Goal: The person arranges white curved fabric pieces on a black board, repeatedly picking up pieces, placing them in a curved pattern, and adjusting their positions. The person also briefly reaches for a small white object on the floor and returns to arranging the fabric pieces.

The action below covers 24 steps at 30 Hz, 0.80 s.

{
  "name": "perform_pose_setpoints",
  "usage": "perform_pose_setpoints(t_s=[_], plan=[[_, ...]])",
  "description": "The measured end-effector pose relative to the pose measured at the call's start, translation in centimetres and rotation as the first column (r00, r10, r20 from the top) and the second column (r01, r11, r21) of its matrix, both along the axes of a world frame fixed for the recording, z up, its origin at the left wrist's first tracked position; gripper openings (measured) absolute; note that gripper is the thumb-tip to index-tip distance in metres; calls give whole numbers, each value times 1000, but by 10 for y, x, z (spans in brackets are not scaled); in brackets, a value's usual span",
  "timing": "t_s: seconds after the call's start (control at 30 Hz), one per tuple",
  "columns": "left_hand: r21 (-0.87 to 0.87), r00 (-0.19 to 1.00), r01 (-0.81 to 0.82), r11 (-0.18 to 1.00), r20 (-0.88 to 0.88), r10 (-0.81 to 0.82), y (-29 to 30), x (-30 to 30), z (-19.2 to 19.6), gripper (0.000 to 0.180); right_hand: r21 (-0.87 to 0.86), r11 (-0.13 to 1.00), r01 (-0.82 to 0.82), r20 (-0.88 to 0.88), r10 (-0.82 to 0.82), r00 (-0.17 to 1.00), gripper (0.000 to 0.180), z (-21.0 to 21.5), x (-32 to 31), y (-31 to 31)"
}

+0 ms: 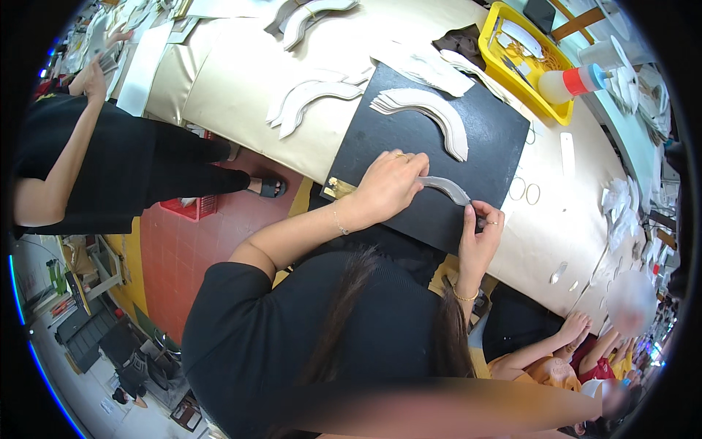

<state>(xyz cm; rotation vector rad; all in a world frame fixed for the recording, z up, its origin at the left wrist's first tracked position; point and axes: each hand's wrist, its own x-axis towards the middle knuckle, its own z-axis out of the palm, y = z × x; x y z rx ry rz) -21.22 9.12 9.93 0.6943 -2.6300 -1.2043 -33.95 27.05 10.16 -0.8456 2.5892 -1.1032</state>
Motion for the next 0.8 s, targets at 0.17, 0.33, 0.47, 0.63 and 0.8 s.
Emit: perform_pose_setpoints(t_s=[0.17, 0.33, 0.47, 0.63, 0.8], plan=[[347, 982, -168, 923, -22, 187, -24, 35, 23, 29, -43, 999, 4, 48, -2, 999, 13, -2, -2, 1], [224, 778, -618, 753, 41, 627, -93, 81, 53, 58, -9, 1000, -23, 20, 24, 1000, 13, -2, -3, -2], [-1, 810, -583, 813, 82, 581, -99, 87, 100, 72, -10, 999, -45, 43, 46, 998, 14, -1, -3, -6], [174, 218, 931, 322, -970, -107, -54, 66, 165, 26, 23, 994, -103, -11, 103, 995, 15, -7, -1, -12], [-15, -2, 999, 46, -963, -269, -36, 33, 191, 13, 77, 992, -97, -77, 103, 992, 13, -11, 1, -9]])
